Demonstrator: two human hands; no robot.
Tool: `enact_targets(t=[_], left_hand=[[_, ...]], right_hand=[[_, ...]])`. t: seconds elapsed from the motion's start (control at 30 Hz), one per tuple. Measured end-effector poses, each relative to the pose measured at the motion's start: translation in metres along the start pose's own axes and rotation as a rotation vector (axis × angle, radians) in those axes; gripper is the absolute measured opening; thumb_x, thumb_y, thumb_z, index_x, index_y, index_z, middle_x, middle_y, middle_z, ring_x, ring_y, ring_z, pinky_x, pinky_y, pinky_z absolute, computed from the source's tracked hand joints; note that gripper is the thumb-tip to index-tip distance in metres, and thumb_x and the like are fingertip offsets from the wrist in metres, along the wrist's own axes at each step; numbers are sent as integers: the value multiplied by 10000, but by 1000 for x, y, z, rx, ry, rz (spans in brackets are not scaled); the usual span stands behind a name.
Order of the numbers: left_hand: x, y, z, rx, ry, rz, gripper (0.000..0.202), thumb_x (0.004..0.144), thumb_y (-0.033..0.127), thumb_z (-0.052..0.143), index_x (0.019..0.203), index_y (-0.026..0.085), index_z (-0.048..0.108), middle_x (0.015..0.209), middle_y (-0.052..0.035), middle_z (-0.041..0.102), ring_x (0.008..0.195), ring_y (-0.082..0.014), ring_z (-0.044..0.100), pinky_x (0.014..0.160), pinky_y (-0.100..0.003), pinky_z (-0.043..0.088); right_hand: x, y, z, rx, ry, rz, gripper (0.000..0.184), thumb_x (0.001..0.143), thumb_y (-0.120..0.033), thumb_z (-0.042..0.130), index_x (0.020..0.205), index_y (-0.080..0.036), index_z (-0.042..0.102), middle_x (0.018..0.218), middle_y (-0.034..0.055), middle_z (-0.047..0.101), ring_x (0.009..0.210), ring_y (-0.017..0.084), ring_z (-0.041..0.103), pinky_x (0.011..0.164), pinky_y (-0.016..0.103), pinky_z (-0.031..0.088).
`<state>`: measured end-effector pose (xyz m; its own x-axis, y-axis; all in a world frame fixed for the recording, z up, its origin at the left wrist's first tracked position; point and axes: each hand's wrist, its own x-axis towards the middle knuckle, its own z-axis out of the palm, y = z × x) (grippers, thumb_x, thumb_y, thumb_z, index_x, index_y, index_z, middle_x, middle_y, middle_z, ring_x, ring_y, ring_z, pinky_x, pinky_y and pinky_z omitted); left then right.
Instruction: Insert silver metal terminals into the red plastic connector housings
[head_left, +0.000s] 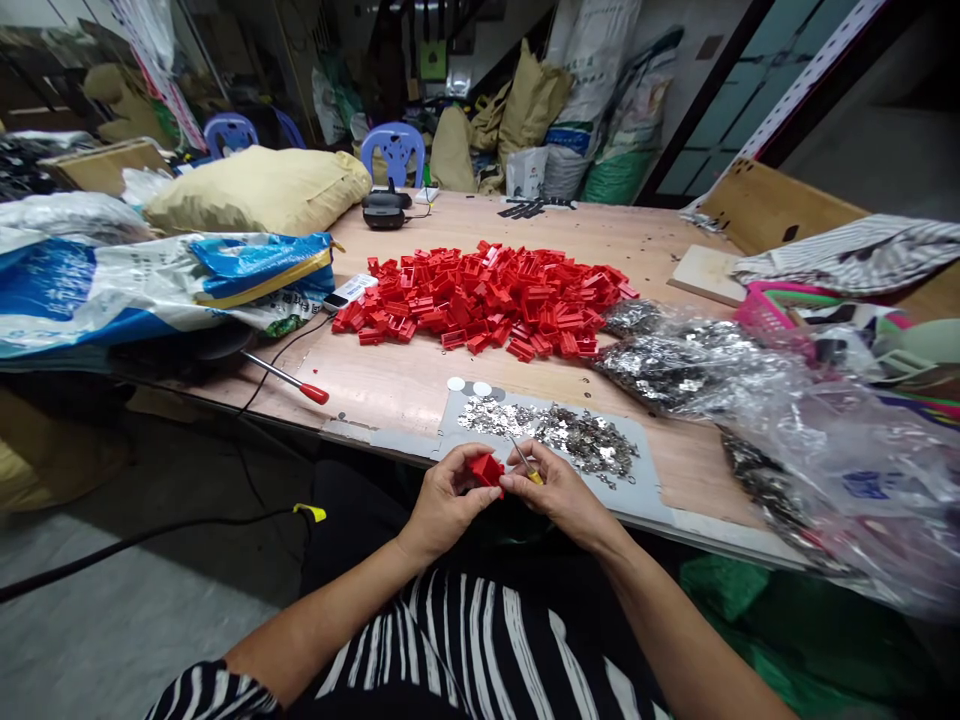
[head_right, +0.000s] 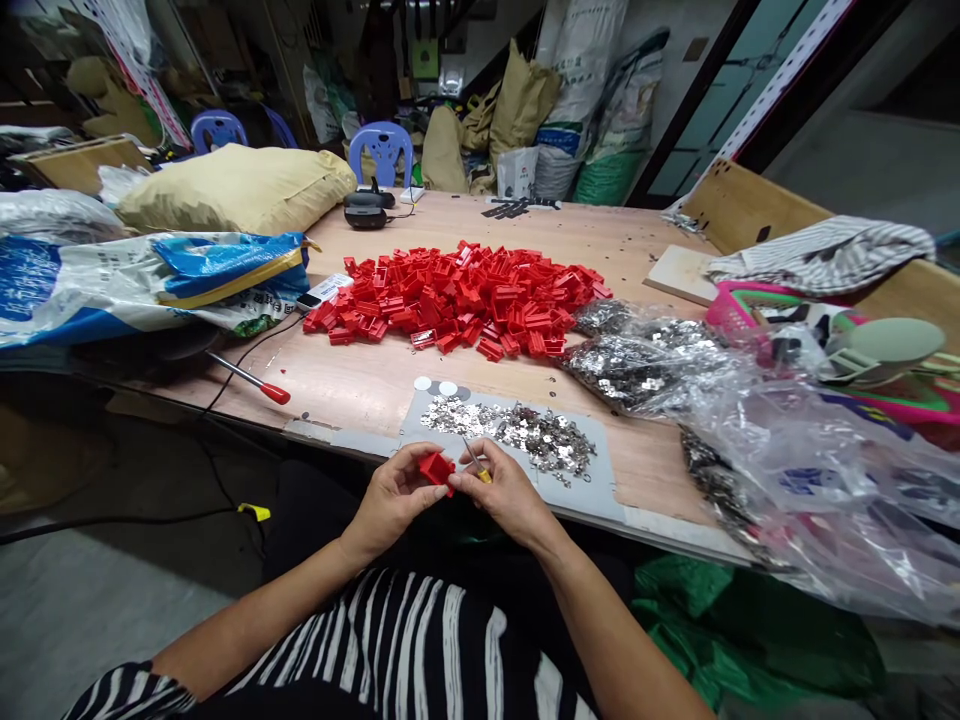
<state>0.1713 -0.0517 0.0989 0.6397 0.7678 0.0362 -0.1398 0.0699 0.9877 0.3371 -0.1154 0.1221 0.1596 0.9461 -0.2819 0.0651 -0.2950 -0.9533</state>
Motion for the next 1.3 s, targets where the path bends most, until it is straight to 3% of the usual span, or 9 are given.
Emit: enact_targets(t=[0.1,0.23,0.33,0.43,0.57,0.73,1.3], left_hand=[[1,-2,0,-186,9,-90,418,701,207,747,1082,189,574,976,-34,679,887,-163,648,811,-266,503],[2,-4,-1,-259,15,-116,421,697,201,751,1071,185,557,1016,-50,683,935,-169,649,854,-284,500],[4,-3,-3,-122,30,-43,370,725,211,724,1054,191,555,1067,-62,673,948,-177,649,861,-303,507],[9,-2,-9,216,71,106,307,759,186,675,1051,201,580,1041,-51,678,925,-173,647,872,-312,499],[21,-4,-19,515,63,206,352,755,146,649,1098,218,620,1048,-50,695,963,-194,645,909,-345,488],[32,-10,-27,543,-24,225,409,741,161,674,1143,232,649,1167,-73,681,1092,-227,623,974,-377,465],[40,-8,-34,535,-113,216,372,722,170,709,1085,242,681,1036,-42,724,975,-203,661,888,-318,491]], right_hand=[[-3,0,-1,51,-10,-5,394,774,-543,642,903,-209,476,655,-69,477,456,53,387,435,200,252],[-8,3,-5,-9,-11,-68,337,851,-531,555,932,-209,502,664,-61,455,486,69,425,452,210,301],[-11,5,-8,-201,30,-122,301,908,-472,474,1014,-205,564,735,-12,523,566,109,503,517,242,389],[-12,4,-8,-429,98,-203,281,903,-403,478,1038,-206,627,853,41,603,619,138,554,578,274,440],[-8,3,-6,-615,143,-224,242,878,-323,523,1067,-229,642,811,25,670,662,169,597,633,290,452],[2,4,-3,-687,131,-299,187,886,-283,515,965,-231,677,909,38,701,825,195,631,752,315,459],[10,7,4,-800,105,-287,179,879,-194,511,930,-227,679,916,53,677,844,203,622,749,313,458]])
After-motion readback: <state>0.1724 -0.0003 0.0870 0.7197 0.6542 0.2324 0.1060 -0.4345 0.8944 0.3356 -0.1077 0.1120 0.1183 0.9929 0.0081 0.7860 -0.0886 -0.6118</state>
